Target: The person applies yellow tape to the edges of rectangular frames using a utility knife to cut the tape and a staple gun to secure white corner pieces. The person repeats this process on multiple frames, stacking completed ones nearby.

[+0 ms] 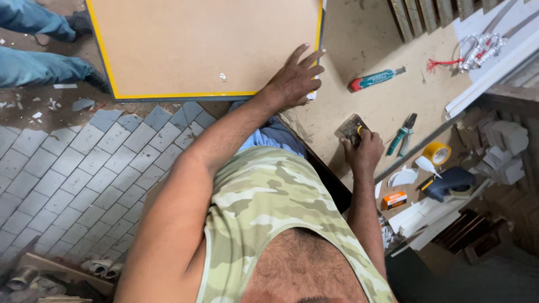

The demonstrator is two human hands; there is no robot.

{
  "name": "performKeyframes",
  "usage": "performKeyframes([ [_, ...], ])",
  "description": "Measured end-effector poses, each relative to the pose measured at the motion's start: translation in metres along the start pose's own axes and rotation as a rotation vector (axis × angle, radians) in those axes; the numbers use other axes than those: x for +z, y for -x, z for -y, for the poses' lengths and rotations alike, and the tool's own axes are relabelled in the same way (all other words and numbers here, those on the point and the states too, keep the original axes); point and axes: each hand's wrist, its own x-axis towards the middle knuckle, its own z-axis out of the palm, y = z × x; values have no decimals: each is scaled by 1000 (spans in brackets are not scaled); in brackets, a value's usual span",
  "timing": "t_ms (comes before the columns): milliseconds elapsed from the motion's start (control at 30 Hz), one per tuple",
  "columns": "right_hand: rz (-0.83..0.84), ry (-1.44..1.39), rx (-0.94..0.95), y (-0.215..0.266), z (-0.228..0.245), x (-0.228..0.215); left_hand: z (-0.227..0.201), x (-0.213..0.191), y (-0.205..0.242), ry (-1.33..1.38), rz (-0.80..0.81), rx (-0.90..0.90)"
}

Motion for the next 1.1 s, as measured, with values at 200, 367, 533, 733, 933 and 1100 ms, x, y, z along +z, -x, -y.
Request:
performKeyframes([
  [200,281,-430,63,-21,36,1,2,4,-3,68,46,-24],
  [367,368,-236,84,-39,80,0,1,5,-6,44,44,-21],
  [533,256,-290,-58,-51,111,-5,0,9,-4,19,50,-48],
  [733,203,-273,-78,-54,112,10,2,14,-3,-25,54,-50],
  [933,33,-307,-86,-51,108,42,1,13,-5,-47,68,-59],
  [1100,-58,-196,-140,-41,98,39,0,-3,3,-30,86,-24],
])
